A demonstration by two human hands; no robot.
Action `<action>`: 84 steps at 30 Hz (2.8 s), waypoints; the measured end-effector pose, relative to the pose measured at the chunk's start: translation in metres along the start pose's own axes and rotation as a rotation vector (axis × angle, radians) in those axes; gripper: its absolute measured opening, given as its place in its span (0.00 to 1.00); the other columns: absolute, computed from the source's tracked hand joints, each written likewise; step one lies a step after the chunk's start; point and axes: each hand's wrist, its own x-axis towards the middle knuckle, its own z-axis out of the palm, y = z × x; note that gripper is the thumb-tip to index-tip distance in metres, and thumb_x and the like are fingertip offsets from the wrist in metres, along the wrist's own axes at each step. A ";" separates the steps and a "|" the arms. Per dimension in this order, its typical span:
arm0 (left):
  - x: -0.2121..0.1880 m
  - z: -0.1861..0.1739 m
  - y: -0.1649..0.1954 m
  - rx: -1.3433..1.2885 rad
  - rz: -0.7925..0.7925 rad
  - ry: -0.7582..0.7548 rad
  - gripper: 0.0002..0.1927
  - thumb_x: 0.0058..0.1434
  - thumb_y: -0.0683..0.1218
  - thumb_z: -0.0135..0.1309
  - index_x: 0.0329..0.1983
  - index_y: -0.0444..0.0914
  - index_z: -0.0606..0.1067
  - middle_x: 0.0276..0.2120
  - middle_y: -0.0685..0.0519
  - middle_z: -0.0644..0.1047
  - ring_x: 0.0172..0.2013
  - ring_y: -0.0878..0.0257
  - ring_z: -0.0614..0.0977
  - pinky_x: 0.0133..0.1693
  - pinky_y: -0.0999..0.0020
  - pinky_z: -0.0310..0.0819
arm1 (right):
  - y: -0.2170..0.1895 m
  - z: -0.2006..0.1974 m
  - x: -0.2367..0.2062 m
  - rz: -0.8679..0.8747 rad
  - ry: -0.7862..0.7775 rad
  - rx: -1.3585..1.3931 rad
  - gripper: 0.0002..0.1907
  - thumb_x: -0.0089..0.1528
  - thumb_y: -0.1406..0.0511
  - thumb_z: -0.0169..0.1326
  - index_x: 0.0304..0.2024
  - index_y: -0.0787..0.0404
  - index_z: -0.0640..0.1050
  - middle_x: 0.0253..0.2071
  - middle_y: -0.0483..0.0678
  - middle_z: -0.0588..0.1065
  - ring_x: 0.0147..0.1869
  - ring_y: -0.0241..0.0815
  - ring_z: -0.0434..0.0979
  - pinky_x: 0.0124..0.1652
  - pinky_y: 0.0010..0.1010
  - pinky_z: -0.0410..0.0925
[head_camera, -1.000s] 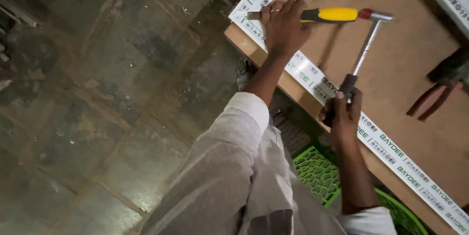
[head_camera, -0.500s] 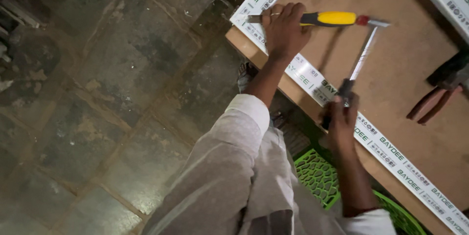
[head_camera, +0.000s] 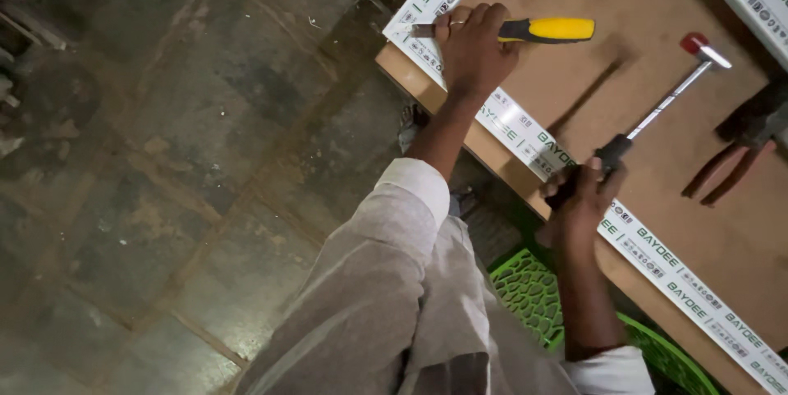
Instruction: The person assembles a rectangular frame from white printed profile strips on a wooden workbench. They hold a strip in place with one hand while tapping the joints with a small mallet held in the other hand, working around the frame corners and repositioning the strips as they fit the pieces together.
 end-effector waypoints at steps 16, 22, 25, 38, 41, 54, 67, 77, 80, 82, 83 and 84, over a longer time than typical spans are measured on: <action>0.001 -0.003 -0.001 -0.010 -0.037 -0.073 0.19 0.45 0.53 0.65 0.39 0.47 0.74 0.38 0.58 0.76 0.50 0.55 0.74 0.62 0.50 0.55 | -0.018 0.010 -0.005 -0.023 0.014 -0.006 0.13 0.76 0.59 0.46 0.57 0.55 0.61 0.29 0.45 0.67 0.28 0.38 0.67 0.28 0.31 0.64; 0.000 -0.004 0.000 0.008 -0.022 -0.064 0.19 0.44 0.52 0.65 0.38 0.47 0.74 0.39 0.58 0.76 0.51 0.55 0.73 0.61 0.50 0.54 | -0.008 0.002 0.000 0.007 -0.021 -0.164 0.13 0.74 0.60 0.48 0.57 0.56 0.62 0.29 0.46 0.66 0.26 0.37 0.66 0.25 0.32 0.63; 0.000 -0.003 0.001 0.004 -0.024 -0.068 0.19 0.44 0.52 0.64 0.39 0.47 0.74 0.39 0.58 0.75 0.51 0.56 0.73 0.61 0.51 0.54 | -0.002 -0.002 0.001 -0.002 0.002 -0.046 0.13 0.74 0.60 0.48 0.56 0.55 0.61 0.28 0.46 0.67 0.25 0.38 0.67 0.25 0.32 0.65; -0.002 -0.003 0.000 -0.022 -0.014 -0.010 0.18 0.43 0.50 0.63 0.38 0.47 0.74 0.39 0.58 0.76 0.50 0.55 0.74 0.60 0.49 0.54 | 0.007 -0.007 0.000 0.098 -0.023 -0.165 0.13 0.74 0.59 0.48 0.57 0.55 0.63 0.29 0.46 0.67 0.26 0.38 0.67 0.24 0.30 0.63; -0.002 -0.001 -0.001 -0.008 -0.010 -0.020 0.19 0.43 0.48 0.62 0.39 0.46 0.74 0.39 0.58 0.75 0.51 0.55 0.74 0.62 0.50 0.54 | 0.006 -0.009 0.001 -0.088 0.103 0.029 0.12 0.79 0.59 0.47 0.56 0.55 0.60 0.30 0.46 0.65 0.28 0.39 0.67 0.27 0.30 0.64; -0.003 0.000 -0.002 -0.012 -0.030 -0.053 0.19 0.42 0.51 0.64 0.37 0.47 0.73 0.38 0.59 0.75 0.49 0.56 0.73 0.59 0.52 0.54 | 0.003 -0.007 0.002 0.056 -0.082 -0.263 0.13 0.72 0.63 0.50 0.55 0.53 0.61 0.27 0.46 0.68 0.24 0.36 0.68 0.23 0.29 0.63; -0.016 -0.025 -0.010 0.040 0.203 -0.179 0.21 0.53 0.48 0.64 0.50 0.47 0.74 0.44 0.57 0.74 0.52 0.54 0.72 0.59 0.50 0.54 | 0.008 0.005 0.047 -0.156 -0.049 0.080 0.10 0.76 0.62 0.49 0.53 0.57 0.64 0.27 0.45 0.65 0.24 0.37 0.64 0.25 0.30 0.63; -0.012 -0.031 -0.005 0.034 0.160 -0.189 0.19 0.56 0.58 0.65 0.46 0.49 0.74 0.41 0.58 0.74 0.49 0.55 0.72 0.57 0.51 0.55 | 0.003 0.010 -0.008 0.145 0.027 0.081 0.12 0.73 0.58 0.47 0.53 0.55 0.64 0.29 0.46 0.69 0.26 0.37 0.71 0.25 0.29 0.69; -0.013 -0.034 -0.003 0.040 0.201 -0.171 0.29 0.43 0.66 0.65 0.42 0.47 0.75 0.38 0.54 0.75 0.46 0.52 0.72 0.51 0.50 0.54 | 0.009 0.010 -0.030 0.076 -0.115 0.060 0.12 0.72 0.59 0.48 0.53 0.55 0.64 0.29 0.48 0.68 0.26 0.40 0.72 0.25 0.32 0.69; -0.017 -0.035 -0.002 0.039 0.218 -0.153 0.29 0.48 0.67 0.64 0.45 0.47 0.75 0.40 0.55 0.75 0.48 0.53 0.71 0.55 0.49 0.54 | 0.008 0.007 -0.035 0.051 -0.088 0.042 0.11 0.74 0.59 0.48 0.53 0.56 0.64 0.30 0.47 0.68 0.25 0.39 0.69 0.24 0.31 0.66; -0.019 -0.034 -0.002 0.039 0.233 -0.142 0.28 0.51 0.68 0.63 0.47 0.47 0.75 0.41 0.55 0.75 0.49 0.54 0.71 0.57 0.49 0.53 | 0.007 0.005 -0.034 0.033 -0.074 0.037 0.11 0.74 0.59 0.48 0.53 0.57 0.65 0.30 0.47 0.68 0.25 0.39 0.68 0.24 0.30 0.65; -0.022 -0.032 -0.002 0.044 0.251 -0.119 0.28 0.53 0.67 0.63 0.50 0.48 0.75 0.42 0.56 0.75 0.50 0.55 0.71 0.58 0.48 0.53 | 0.004 0.003 -0.032 0.040 -0.073 0.024 0.11 0.74 0.59 0.47 0.53 0.56 0.65 0.30 0.46 0.67 0.25 0.38 0.67 0.24 0.30 0.64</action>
